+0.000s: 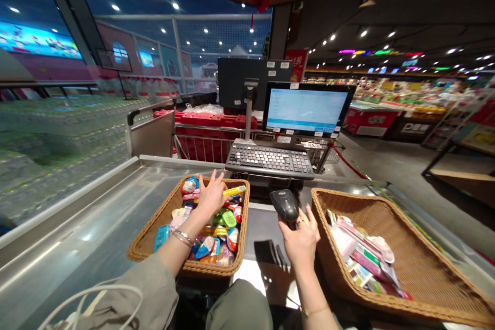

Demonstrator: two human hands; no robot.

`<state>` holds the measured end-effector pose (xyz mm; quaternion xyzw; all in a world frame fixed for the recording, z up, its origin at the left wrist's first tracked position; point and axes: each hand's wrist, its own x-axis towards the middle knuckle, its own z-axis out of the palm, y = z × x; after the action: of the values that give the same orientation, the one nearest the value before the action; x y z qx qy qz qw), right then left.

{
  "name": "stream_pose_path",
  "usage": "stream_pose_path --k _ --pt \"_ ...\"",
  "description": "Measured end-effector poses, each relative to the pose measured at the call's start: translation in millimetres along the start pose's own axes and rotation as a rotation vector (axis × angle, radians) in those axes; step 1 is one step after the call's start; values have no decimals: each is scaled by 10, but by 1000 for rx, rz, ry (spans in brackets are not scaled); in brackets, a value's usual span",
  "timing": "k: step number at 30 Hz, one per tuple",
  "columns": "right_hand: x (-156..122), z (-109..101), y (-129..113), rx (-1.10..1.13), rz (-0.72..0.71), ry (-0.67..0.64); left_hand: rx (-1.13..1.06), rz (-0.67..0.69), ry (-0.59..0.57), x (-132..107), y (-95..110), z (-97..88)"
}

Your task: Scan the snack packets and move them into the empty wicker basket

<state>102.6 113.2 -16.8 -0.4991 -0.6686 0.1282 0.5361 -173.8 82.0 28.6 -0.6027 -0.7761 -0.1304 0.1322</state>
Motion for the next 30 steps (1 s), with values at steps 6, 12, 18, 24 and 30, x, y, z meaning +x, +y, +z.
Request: stream_pose_path --k 6,12,18,24,30 --pt "-7 -63 -14 19 10 4 6 35 72 -18 77 -71" --pt "-18 -93 -7 9 12 10 -14 78 162 6 246 -148" --pt "-18 -138 34 3 1 15 -12 120 204 42 454 -161" --pt "-6 -185 46 -16 -4 22 -38 153 225 93 594 -110" --pt "11 -225 54 -27 8 19 -65 163 208 131 732 -120"
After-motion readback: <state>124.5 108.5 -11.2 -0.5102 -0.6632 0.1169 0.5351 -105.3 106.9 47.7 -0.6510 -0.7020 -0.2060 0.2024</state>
